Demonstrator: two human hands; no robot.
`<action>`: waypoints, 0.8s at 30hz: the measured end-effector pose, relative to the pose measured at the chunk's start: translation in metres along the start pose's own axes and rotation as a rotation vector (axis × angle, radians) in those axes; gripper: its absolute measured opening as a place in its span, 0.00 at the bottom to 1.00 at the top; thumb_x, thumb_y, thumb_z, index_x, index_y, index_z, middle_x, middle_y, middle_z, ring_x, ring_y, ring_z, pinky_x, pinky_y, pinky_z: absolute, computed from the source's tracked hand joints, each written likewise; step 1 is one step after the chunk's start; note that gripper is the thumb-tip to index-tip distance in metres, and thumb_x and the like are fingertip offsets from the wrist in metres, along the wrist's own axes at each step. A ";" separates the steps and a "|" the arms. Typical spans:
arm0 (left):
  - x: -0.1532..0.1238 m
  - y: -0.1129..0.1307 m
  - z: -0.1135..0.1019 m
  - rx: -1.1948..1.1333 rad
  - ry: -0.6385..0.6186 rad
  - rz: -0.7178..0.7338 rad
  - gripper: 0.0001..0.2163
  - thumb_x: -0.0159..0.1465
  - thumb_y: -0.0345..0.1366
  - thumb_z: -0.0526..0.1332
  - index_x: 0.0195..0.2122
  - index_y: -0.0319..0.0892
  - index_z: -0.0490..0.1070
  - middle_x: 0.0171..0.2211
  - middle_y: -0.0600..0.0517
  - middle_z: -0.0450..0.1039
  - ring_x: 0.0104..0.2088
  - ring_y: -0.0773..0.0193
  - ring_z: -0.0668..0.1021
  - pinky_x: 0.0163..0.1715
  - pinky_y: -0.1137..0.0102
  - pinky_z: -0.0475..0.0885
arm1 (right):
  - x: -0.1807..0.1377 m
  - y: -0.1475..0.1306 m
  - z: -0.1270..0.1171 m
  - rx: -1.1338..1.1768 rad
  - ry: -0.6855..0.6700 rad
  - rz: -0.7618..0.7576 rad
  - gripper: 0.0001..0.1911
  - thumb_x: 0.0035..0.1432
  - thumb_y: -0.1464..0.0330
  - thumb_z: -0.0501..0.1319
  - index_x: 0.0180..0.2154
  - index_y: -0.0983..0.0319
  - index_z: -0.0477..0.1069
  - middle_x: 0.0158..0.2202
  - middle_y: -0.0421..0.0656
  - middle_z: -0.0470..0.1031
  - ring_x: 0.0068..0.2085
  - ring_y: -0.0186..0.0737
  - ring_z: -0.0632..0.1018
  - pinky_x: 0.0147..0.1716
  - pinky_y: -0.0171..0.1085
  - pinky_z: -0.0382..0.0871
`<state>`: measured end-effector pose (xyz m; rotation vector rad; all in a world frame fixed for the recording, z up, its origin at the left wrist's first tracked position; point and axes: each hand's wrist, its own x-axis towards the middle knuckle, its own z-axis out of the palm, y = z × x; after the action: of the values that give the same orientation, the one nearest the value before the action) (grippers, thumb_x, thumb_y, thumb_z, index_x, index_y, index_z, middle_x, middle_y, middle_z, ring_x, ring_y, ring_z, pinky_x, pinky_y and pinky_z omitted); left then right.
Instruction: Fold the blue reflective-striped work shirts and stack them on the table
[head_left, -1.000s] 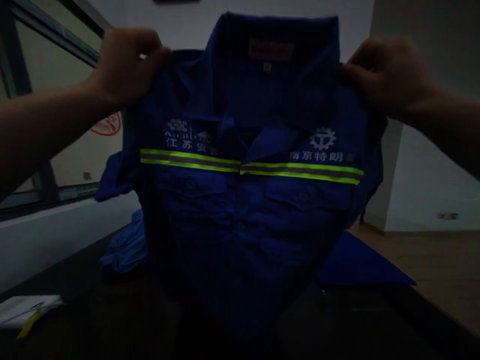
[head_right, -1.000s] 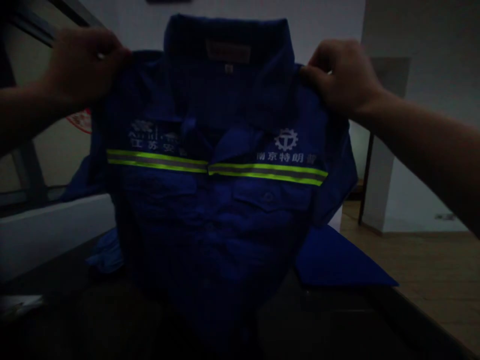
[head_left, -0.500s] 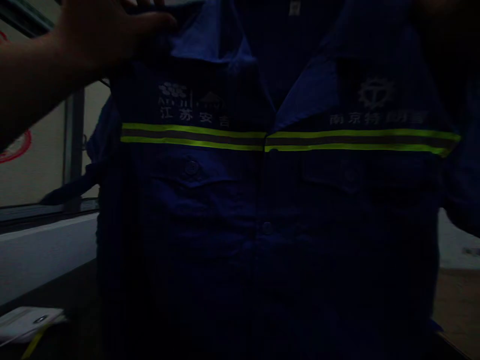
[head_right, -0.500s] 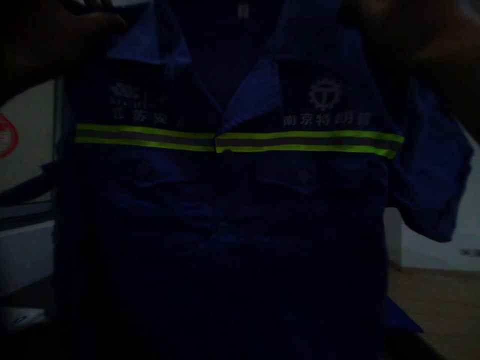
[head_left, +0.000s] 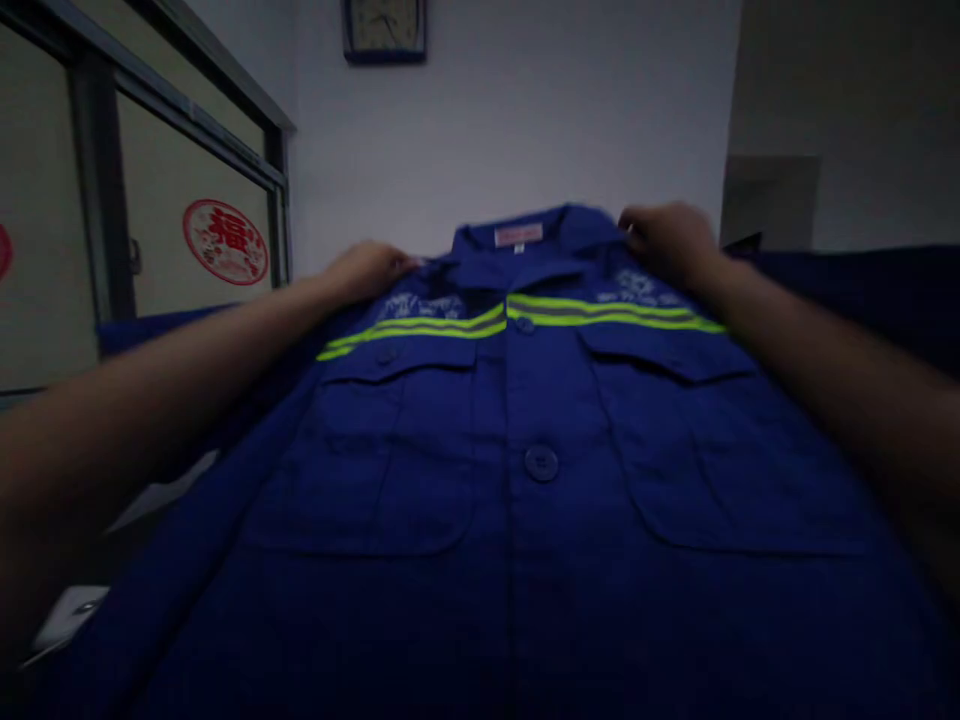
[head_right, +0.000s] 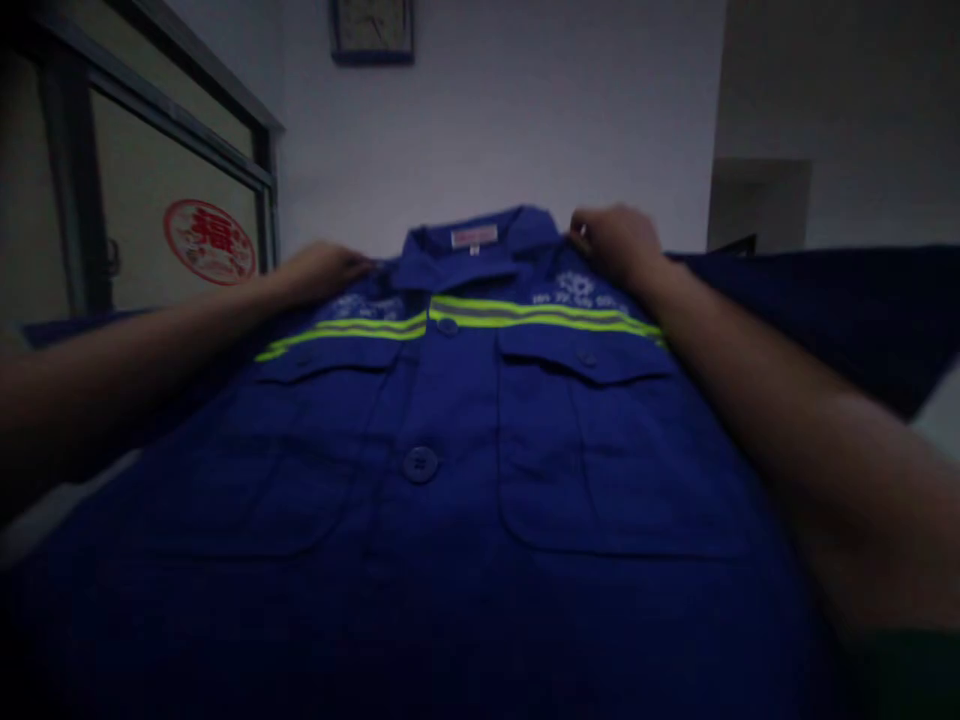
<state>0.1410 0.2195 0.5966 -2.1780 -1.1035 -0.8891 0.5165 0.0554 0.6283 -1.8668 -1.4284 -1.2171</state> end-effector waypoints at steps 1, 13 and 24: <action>-0.009 0.008 0.040 -0.018 -0.096 0.004 0.17 0.70 0.41 0.53 0.43 0.31 0.74 0.40 0.47 0.78 0.48 0.53 0.77 0.47 0.63 0.68 | -0.034 -0.024 0.032 -0.047 -0.170 0.002 0.26 0.69 0.58 0.45 0.55 0.69 0.66 0.51 0.60 0.72 0.56 0.54 0.70 0.49 0.49 0.62; -0.246 0.105 0.381 -0.195 -0.562 -0.087 0.21 0.65 0.27 0.52 0.59 0.41 0.64 0.56 0.40 0.68 0.56 0.54 0.71 0.55 0.59 0.64 | -0.311 -0.110 0.327 0.191 -0.818 -0.037 0.21 0.64 0.77 0.49 0.56 0.65 0.67 0.56 0.55 0.70 0.56 0.47 0.71 0.50 0.40 0.67; -0.267 0.118 0.409 -0.461 -0.803 0.110 0.23 0.71 0.40 0.40 0.66 0.47 0.54 0.67 0.46 0.51 0.67 0.57 0.54 0.63 0.52 0.51 | -0.368 -0.147 0.362 0.438 -0.959 -0.181 0.26 0.68 0.62 0.48 0.63 0.64 0.58 0.66 0.53 0.56 0.65 0.49 0.59 0.62 0.47 0.54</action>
<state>0.2485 0.3162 0.1147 -3.0832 -1.1702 -0.1937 0.4867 0.2110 0.1157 -2.0858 -2.1410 0.0509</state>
